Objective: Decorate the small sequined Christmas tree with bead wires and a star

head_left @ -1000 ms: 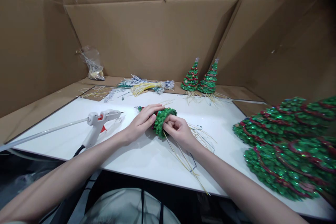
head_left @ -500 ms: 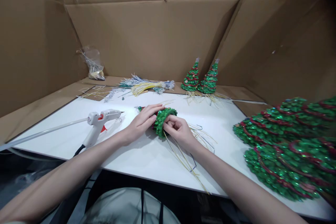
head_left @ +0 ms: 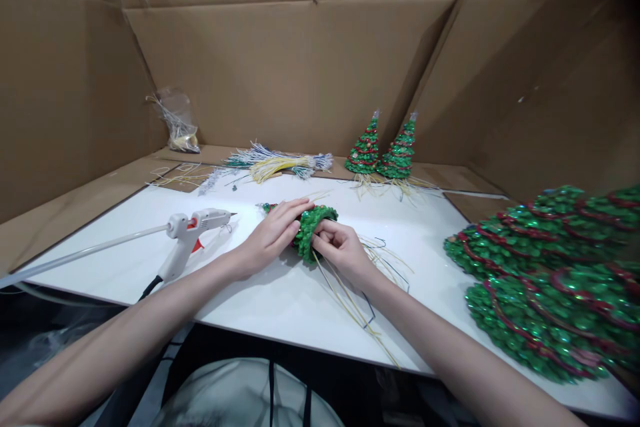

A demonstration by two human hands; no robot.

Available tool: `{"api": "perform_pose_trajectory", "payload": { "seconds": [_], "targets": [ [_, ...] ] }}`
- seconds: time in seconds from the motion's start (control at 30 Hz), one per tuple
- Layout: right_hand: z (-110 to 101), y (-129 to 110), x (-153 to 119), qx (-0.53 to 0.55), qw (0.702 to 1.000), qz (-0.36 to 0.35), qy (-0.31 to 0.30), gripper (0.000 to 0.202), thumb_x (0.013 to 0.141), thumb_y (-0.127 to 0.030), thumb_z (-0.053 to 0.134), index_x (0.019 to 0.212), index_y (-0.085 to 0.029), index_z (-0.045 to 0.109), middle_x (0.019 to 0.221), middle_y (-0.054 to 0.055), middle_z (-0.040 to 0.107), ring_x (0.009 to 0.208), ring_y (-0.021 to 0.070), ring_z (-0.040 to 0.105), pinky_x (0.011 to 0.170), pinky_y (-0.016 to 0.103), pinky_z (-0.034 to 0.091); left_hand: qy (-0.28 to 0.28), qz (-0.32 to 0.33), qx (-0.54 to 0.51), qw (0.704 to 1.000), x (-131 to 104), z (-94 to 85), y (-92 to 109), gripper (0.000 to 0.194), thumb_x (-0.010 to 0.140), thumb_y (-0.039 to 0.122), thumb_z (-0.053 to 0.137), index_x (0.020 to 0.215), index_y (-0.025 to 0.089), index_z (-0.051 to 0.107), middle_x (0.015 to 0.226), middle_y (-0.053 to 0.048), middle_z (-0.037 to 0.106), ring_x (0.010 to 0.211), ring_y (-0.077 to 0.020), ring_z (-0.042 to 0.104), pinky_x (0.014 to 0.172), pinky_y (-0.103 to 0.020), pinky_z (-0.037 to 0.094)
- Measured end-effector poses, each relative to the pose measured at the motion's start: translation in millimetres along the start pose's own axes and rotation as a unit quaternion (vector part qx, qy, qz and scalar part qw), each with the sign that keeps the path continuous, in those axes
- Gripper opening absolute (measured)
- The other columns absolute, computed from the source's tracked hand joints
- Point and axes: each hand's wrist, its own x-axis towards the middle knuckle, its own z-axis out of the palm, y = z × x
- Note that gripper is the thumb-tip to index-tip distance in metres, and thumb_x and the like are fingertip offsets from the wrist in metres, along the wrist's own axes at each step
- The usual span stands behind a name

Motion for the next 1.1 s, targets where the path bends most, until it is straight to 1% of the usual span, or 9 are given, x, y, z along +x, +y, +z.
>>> {"api": "perform_pose_trajectory", "payload": {
  "seconds": [0.1, 0.27, 0.33, 0.47, 0.57, 0.77, 1.1],
  "targets": [
    [-0.6, -2.5, -0.7, 0.017, 1.000, 0.008, -0.004, 0.026, 0.076, -0.038, 0.062, 0.066, -0.017, 0.051, 0.052, -0.007, 0.030, 0.048, 0.0077, 0.026, 0.046, 0.024, 0.021, -0.004, 0.000, 0.013, 1.000, 0.2, -0.1, 1.0, 0.041, 0.099, 0.031, 0.029, 0.137, 0.023, 0.040, 0.144, -0.008, 0.040, 0.134, -0.0229, 0.034, 0.113, -0.040, 0.024],
    [-3.1, -5.4, -3.0, 0.120, 0.991, 0.037, -0.042, 0.028, 0.080, -0.042, 0.058, 0.069, -0.017, 0.051, 0.052, -0.007, 0.029, 0.046, 0.0071, 0.022, 0.044, 0.024, 0.016, -0.006, -0.006, 0.024, 1.000, -0.1, -0.3, 2.7, 0.041, 0.099, 0.029, 0.029, 0.138, 0.020, 0.039, 0.145, -0.008, 0.039, 0.135, -0.0216, 0.033, 0.114, -0.039, 0.023],
    [-3.4, -6.1, -3.8, 0.138, 0.988, 0.043, -0.049, 0.029, 0.079, -0.043, 0.059, 0.070, -0.017, 0.052, 0.053, -0.007, 0.030, 0.046, 0.0070, 0.022, 0.044, 0.024, 0.016, -0.008, -0.007, 0.023, 1.000, -0.2, -0.3, 2.8, 0.041, 0.099, 0.029, 0.029, 0.138, 0.021, 0.039, 0.145, -0.008, 0.039, 0.135, -0.0220, 0.033, 0.114, -0.039, 0.023],
    [-1.7, -8.3, -4.8, 0.099, 0.994, 0.035, -0.027, 0.033, 0.076, -0.047, 0.065, 0.069, -0.017, 0.052, 0.053, -0.007, 0.029, 0.048, 0.0074, 0.024, 0.045, 0.024, 0.021, -0.006, -0.006, 0.021, 1.000, -0.5, 0.2, 2.6, 0.042, 0.099, 0.030, 0.030, 0.139, 0.023, 0.038, 0.145, -0.008, 0.039, 0.134, -0.0234, 0.034, 0.113, -0.042, 0.024],
    [-0.4, -9.5, -4.9, 0.076, 0.997, 0.028, -0.018, 0.033, 0.075, -0.046, 0.066, 0.071, -0.017, 0.054, 0.051, -0.008, 0.027, 0.047, 0.0073, 0.023, 0.045, 0.024, 0.020, -0.002, -0.007, 0.025, 1.000, -1.0, 1.0, 2.8, 0.042, 0.098, 0.030, 0.030, 0.139, 0.023, 0.038, 0.145, -0.008, 0.039, 0.134, -0.0236, 0.033, 0.113, -0.043, 0.024],
    [-1.4, -5.8, -3.7, 0.102, 0.994, 0.029, -0.022, 0.031, 0.075, -0.044, 0.068, 0.069, -0.017, 0.054, 0.050, -0.009, 0.025, 0.046, 0.0066, 0.021, 0.045, 0.024, 0.019, -0.008, -0.019, 0.040, 0.999, -1.7, 2.7, 4.2, 0.042, 0.099, 0.029, 0.028, 0.139, 0.022, 0.036, 0.145, -0.008, 0.037, 0.135, -0.0216, 0.030, 0.115, -0.041, 0.021],
    [-2.3, -2.8, -1.5, 0.114, 0.993, 0.026, -0.030, 0.034, 0.074, -0.044, 0.068, 0.064, -0.017, 0.050, 0.048, -0.009, 0.024, 0.045, 0.0058, 0.019, 0.044, 0.024, 0.014, -0.017, -0.027, 0.041, 0.999, -0.3, 1.1, 9.7, 0.043, 0.099, 0.035, 0.026, 0.139, 0.022, 0.036, 0.145, -0.009, 0.037, 0.136, -0.0223, 0.030, 0.114, -0.040, 0.022]
  ]
}}
